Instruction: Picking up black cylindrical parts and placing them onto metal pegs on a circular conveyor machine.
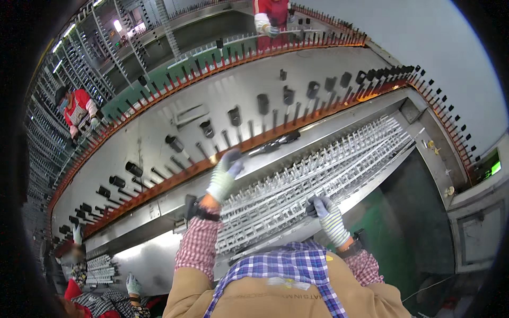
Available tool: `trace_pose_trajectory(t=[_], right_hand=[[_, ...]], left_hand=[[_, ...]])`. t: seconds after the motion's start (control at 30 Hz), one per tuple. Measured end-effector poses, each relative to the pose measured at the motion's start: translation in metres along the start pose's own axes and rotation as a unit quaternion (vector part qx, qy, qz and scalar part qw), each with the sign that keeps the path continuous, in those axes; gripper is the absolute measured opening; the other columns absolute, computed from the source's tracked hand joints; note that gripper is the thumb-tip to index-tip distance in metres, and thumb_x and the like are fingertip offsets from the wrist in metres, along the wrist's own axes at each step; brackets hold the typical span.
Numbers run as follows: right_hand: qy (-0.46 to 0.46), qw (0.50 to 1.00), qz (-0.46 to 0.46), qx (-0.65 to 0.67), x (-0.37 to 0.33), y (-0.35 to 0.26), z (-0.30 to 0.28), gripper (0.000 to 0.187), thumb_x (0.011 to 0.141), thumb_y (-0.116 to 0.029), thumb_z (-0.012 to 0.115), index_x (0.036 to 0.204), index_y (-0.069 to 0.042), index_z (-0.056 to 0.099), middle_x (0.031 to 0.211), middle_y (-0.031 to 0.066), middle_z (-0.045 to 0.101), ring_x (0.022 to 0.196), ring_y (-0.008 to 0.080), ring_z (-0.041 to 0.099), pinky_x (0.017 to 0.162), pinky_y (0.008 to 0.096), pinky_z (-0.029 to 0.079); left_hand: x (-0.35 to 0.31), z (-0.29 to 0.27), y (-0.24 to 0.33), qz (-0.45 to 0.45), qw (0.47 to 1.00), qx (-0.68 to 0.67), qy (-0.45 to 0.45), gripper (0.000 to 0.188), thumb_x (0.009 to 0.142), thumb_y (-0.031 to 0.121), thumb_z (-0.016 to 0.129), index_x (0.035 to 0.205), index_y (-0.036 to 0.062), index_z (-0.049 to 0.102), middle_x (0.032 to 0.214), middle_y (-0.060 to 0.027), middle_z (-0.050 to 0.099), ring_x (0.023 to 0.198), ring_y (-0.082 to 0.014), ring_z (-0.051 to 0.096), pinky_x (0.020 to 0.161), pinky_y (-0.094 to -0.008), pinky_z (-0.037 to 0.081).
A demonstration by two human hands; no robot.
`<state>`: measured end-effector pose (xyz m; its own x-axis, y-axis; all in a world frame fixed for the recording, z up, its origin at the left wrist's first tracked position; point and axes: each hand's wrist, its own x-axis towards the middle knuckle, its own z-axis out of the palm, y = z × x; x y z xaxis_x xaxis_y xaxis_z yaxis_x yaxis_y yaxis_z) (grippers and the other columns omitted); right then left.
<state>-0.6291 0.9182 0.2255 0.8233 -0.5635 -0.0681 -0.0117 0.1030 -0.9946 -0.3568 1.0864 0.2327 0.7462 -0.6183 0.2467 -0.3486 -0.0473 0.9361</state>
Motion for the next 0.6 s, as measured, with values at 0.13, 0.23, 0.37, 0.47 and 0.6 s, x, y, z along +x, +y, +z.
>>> trace_pose_trajectory(t=[0.13, 0.23, 0.37, 0.47, 0.6], right_hand=[[-0.012, 1.0, 0.008, 0.003, 0.012, 0.009, -0.022, 0.037, 0.088, -0.032, 0.046, 0.099, 0.003, 0.053, 0.077, 0.0077, 0.058, 0.066, 0.0127, 0.056, 0.062, 0.0248, 0.047], [0.012, 1.0, 0.023, 0.018, 0.028, 0.014, -0.064, 0.037, 0.088, -0.033, 0.046, 0.099, 0.002, 0.053, 0.077, 0.0079, 0.058, 0.066, 0.0128, 0.056, 0.063, 0.0251, 0.047], [0.028, 0.999, 0.027, 0.036, 0.061, 0.006, -0.121, 0.039, 0.087, -0.035, 0.046, 0.098, 0.002, 0.053, 0.076, 0.0077, 0.058, 0.067, 0.0125, 0.056, 0.063, 0.0247, 0.047], [0.083, 0.991, 0.042, 0.1, 0.089, 0.004, -0.147, 0.04, 0.087, -0.037, 0.046, 0.096, 0.002, 0.053, 0.075, 0.0075, 0.058, 0.065, 0.0127, 0.057, 0.061, 0.0239, 0.047], [0.069, 0.993, 0.029, 0.087, 0.145, -0.008, -0.18, 0.042, 0.085, -0.038, 0.048, 0.097, 0.002, 0.053, 0.075, 0.0073, 0.058, 0.065, 0.0132, 0.057, 0.061, 0.0238, 0.048]], left_hand=[[0.083, -0.01, -0.116, -0.095, 0.942, 0.118, 0.301, 0.057, 0.078, 0.033, 0.057, 0.118, -0.0034, 0.039, 0.108, -0.0232, 0.052, 0.093, -0.0339, 0.054, 0.084, -0.0363, 0.041], [0.111, -0.009, -0.079, -0.24, 0.92, 0.162, 0.264, 0.053, 0.077, 0.039, 0.057, 0.106, -0.0037, 0.048, 0.077, -0.0142, 0.058, 0.072, -0.0233, 0.057, 0.065, -0.032, 0.044], [0.099, 0.013, 0.029, -0.125, 0.914, -0.06, 0.381, 0.043, 0.078, 0.042, 0.057, 0.09, 0.0008, 0.055, 0.057, -0.0019, 0.052, 0.051, -0.0104, 0.048, 0.048, -0.0251, 0.037], [0.106, 0.062, 0.006, -0.095, 0.953, 0.193, 0.215, 0.032, 0.079, 0.04, 0.056, 0.089, 0.0088, 0.057, 0.069, -0.0014, 0.054, 0.06, -0.0126, 0.05, 0.054, -0.0295, 0.041], [0.157, 0.191, -0.004, 0.043, 0.974, 0.18, 0.129, 0.045, 0.075, 0.038, 0.063, 0.104, 0.0047, 0.053, 0.078, -0.003, 0.057, 0.074, -0.0146, 0.053, 0.072, -0.0297, 0.041]])
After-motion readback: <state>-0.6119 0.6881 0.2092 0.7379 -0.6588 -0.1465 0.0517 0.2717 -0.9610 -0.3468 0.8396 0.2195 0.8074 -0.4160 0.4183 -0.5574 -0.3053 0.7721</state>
